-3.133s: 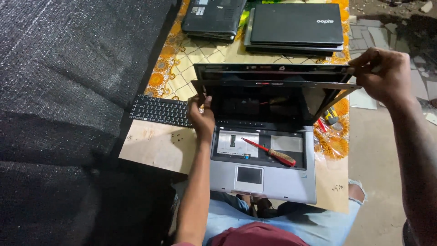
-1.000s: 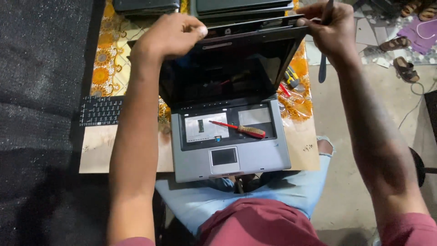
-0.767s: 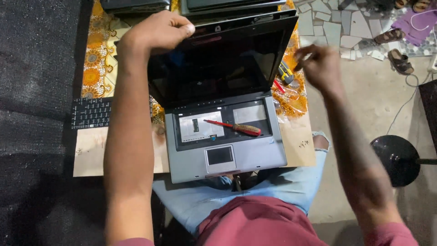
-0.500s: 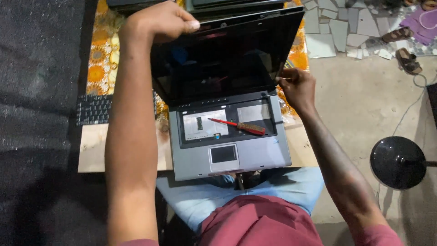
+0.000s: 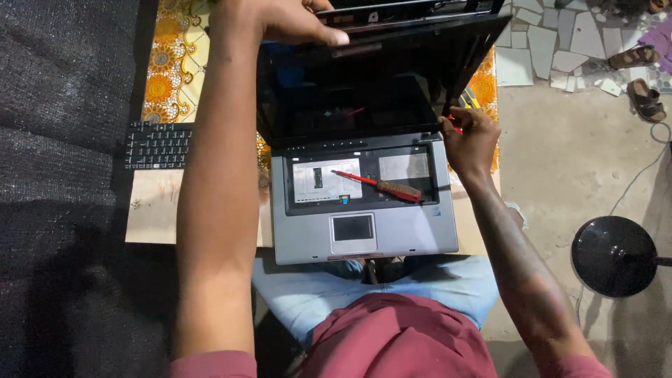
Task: Disassembling a laptop by prying the screen bezel using a screwdriver and hands.
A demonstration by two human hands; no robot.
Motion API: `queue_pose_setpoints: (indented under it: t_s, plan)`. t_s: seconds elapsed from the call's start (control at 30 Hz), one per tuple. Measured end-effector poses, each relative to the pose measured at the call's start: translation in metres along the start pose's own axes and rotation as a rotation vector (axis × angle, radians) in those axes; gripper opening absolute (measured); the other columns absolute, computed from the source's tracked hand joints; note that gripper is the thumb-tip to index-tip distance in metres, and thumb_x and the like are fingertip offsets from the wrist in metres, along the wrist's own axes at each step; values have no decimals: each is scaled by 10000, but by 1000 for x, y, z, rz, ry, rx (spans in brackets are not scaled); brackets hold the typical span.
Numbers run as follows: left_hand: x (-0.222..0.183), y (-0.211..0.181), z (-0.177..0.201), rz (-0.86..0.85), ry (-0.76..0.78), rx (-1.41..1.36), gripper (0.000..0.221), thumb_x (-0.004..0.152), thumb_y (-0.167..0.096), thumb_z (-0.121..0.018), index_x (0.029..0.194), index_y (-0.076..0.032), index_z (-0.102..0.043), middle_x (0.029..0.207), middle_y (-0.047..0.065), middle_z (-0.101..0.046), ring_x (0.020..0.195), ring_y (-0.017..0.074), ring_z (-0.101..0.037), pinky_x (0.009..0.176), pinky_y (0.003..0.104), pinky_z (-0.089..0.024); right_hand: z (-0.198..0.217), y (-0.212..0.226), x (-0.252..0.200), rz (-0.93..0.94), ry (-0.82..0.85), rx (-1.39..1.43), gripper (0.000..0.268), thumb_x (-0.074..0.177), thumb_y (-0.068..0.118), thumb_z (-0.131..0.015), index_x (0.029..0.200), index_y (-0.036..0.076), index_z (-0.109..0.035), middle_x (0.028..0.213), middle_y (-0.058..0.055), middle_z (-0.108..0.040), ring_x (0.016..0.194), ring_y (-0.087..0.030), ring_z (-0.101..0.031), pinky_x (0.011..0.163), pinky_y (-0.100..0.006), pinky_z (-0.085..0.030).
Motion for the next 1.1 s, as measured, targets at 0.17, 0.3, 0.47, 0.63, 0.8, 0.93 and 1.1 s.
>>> queue_pose_setpoints:
  t_s: [0.17,0.3,0.47,0.63,0.8,0.93,1.1]
  plan:
    - [-7,-5,-12,-21,124,-105,917,728,-446,-783,1484,-198,-327,1494,42,-406,1324,234,-442,1059,348,-362,12,19,-1,177,-80,193,368,843,-45,-773,1151,54,-597,851,-92,-660,782,-179,-680,732,-325,-616]
    - [-37,-18,0,79,107,68,1120,595,-555,-813,1526,-278,-255,1552,40,-318,1376,313,-343,1049,484,-349,16,19,3,236,-128,190,248,822,-124,-795,952,-20,-611,869,-134,-629,785,-238,-684,690,-326,-637]
    - [-31,-18,-2,38,65,116,1017,613,-568,-841,1467,-262,-380,1405,69,-488,1243,352,-462,927,506,-424,13,9,7,73,-6,262,346,896,-134,-699,809,89,-449,942,-107,-684,926,-209,-712,777,-322,-623]
    - [-10,-7,-8,37,-10,162,355,993,-576,-435,1210,-296,-457,1161,23,-471,1035,272,-458,829,453,-388,12,10,16,118,17,185,221,847,-174,-689,910,17,-598,893,-119,-700,862,-207,-709,690,-328,-622]
    - [-12,-6,-11,78,17,138,376,1087,-493,-332,835,-230,-425,776,-13,-415,714,181,-426,642,404,-346,11,15,11,233,59,111,168,909,-211,-593,970,-64,-647,898,-182,-709,829,-245,-729,722,-357,-644]
    - [-9,-8,-13,32,-19,135,363,1108,-412,-358,804,-217,-398,734,-13,-385,656,178,-383,597,396,-303,14,16,3,328,57,67,118,904,-197,-649,966,-97,-640,896,-208,-714,812,-273,-733,706,-363,-637]
    - [-5,-7,-12,43,-94,149,319,1048,-495,-385,1019,-241,-576,949,41,-599,850,278,-570,673,466,-422,17,12,-3,369,67,123,157,877,-206,-683,951,-79,-629,911,-207,-701,832,-296,-717,711,-390,-632]
Point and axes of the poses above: each hand's wrist, its own x-axis towards the middle knuckle, its own z-axis out of the back of the hand, y = z × x, the point moved 8 cm from there along x, towards the middle knuckle
